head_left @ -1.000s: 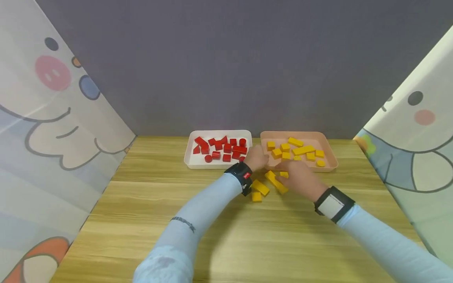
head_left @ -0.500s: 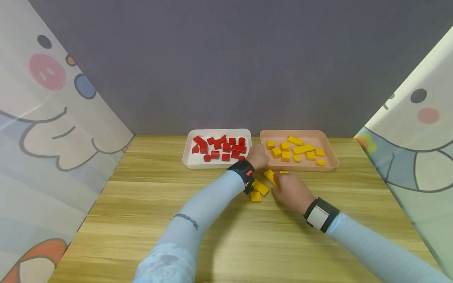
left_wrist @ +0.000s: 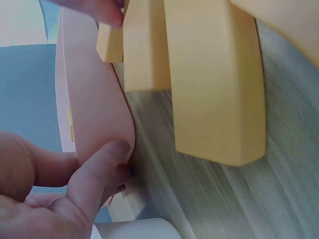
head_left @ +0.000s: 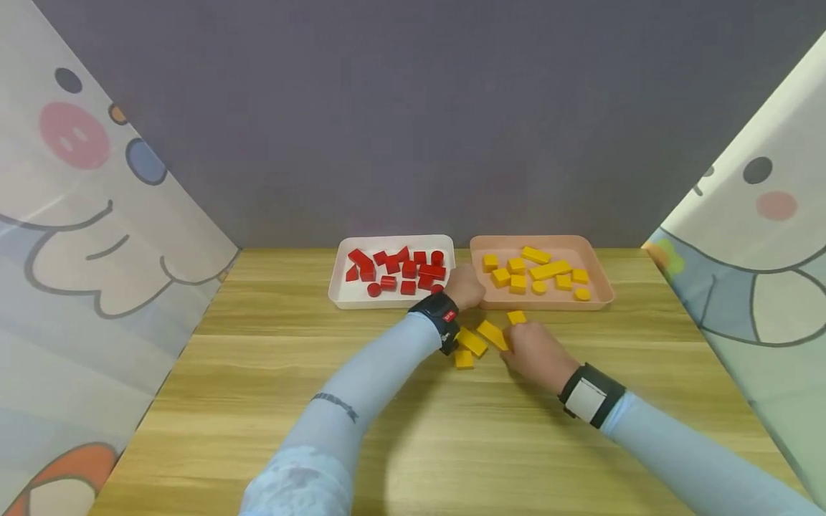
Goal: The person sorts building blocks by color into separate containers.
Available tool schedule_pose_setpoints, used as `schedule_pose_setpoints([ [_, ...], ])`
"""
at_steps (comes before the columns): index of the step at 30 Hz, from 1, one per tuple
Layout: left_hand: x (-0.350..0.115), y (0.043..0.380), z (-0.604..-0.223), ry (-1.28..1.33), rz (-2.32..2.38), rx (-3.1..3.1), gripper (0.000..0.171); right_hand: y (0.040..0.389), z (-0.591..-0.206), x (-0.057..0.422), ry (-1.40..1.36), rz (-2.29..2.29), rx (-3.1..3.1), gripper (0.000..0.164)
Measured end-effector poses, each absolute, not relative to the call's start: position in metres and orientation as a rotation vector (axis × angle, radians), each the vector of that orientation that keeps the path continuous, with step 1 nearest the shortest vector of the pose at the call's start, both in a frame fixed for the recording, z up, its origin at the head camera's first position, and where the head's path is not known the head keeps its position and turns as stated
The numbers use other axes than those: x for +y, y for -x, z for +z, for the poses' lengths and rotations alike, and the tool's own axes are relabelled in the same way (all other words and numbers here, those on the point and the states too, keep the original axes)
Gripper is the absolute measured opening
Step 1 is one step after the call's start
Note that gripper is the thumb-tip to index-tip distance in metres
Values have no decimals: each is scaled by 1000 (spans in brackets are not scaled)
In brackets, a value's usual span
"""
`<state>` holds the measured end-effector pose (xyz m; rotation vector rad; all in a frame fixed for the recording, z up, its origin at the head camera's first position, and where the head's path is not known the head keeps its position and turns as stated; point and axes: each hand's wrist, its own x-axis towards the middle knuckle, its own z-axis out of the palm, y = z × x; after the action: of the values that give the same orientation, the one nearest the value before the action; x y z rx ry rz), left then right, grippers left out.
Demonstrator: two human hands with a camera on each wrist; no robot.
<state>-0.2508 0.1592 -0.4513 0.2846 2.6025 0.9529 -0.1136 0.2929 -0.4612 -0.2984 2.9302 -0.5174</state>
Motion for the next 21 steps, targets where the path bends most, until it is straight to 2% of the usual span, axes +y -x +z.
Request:
schedule_pose_setpoints([
  [7, 156, 249, -452, -259, 1040, 2563, 28, 105, -456, 303, 278, -542, 2893, 15],
  [13, 156, 248, -453, -225, 1047, 2558, 30, 103, -435, 317, 201, -601, 2835, 30],
  [18, 156, 248, -453, -233, 1045, 2560, 25, 121, -405, 338, 158, -572, 2968, 29],
  [21, 155, 246, -453, -244, 1037, 2570, 25, 139, -390, 353, 120, -541, 3077, 37],
])
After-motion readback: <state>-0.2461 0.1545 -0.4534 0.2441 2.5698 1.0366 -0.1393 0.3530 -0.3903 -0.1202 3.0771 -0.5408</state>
